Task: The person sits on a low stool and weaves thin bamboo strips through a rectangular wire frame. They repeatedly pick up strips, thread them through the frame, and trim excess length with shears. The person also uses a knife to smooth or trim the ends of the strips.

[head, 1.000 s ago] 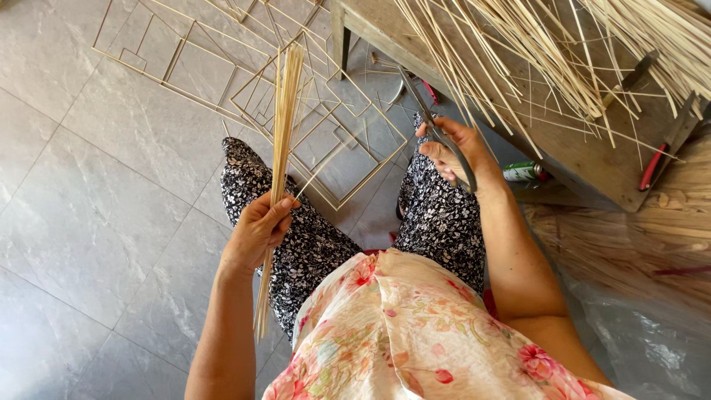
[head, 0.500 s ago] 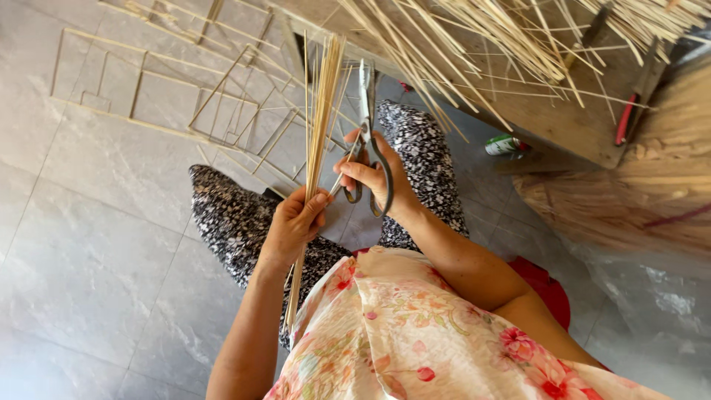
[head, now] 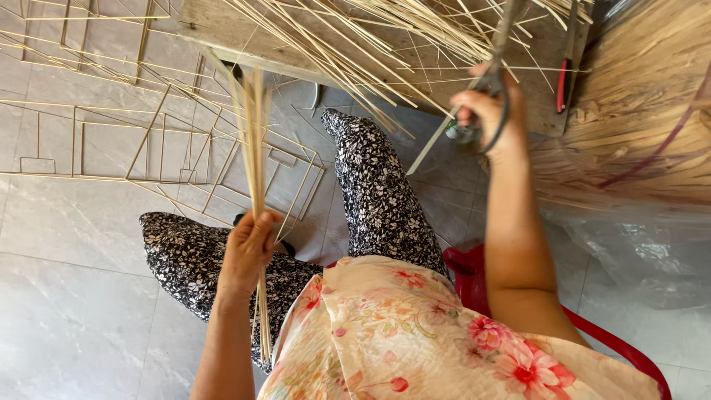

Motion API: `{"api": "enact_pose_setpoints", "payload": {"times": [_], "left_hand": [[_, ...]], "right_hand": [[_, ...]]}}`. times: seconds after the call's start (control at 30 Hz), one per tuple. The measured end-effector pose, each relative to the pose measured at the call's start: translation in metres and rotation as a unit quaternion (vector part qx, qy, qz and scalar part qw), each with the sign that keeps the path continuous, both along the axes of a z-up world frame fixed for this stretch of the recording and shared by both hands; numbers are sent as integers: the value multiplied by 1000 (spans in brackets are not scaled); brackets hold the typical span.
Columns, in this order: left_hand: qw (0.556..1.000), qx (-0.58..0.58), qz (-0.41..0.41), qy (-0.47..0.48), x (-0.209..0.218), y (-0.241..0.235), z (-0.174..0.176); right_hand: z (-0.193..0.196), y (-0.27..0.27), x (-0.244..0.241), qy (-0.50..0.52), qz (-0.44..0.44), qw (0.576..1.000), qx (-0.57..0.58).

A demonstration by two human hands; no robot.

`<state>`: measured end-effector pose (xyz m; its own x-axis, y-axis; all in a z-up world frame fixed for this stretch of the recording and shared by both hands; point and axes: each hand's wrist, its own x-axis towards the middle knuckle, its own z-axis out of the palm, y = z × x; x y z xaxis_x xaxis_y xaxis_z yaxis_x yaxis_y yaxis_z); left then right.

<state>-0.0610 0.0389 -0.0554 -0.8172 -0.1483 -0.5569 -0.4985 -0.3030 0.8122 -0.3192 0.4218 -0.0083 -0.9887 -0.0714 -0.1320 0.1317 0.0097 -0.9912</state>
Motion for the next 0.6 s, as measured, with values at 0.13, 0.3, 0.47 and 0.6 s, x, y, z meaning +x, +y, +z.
{"api": "enact_pose_setpoints", "payload": {"times": [0.13,0.3,0.47,0.6], "left_hand": [[993,71,65,71,-8,-11,2],[991,60,107,58,-17,-22,4],[985,82,135,62,-17,-38,8],[976,123,155,92,-19,-47,4]], "right_hand": [[-49,95,-59,-16,-7,1000,8],[-114,192,-124,-22,-109,981,161],[-120,210,-112,28,-165,960,226],[-124,139,-63,60,-69,981,171]]}}
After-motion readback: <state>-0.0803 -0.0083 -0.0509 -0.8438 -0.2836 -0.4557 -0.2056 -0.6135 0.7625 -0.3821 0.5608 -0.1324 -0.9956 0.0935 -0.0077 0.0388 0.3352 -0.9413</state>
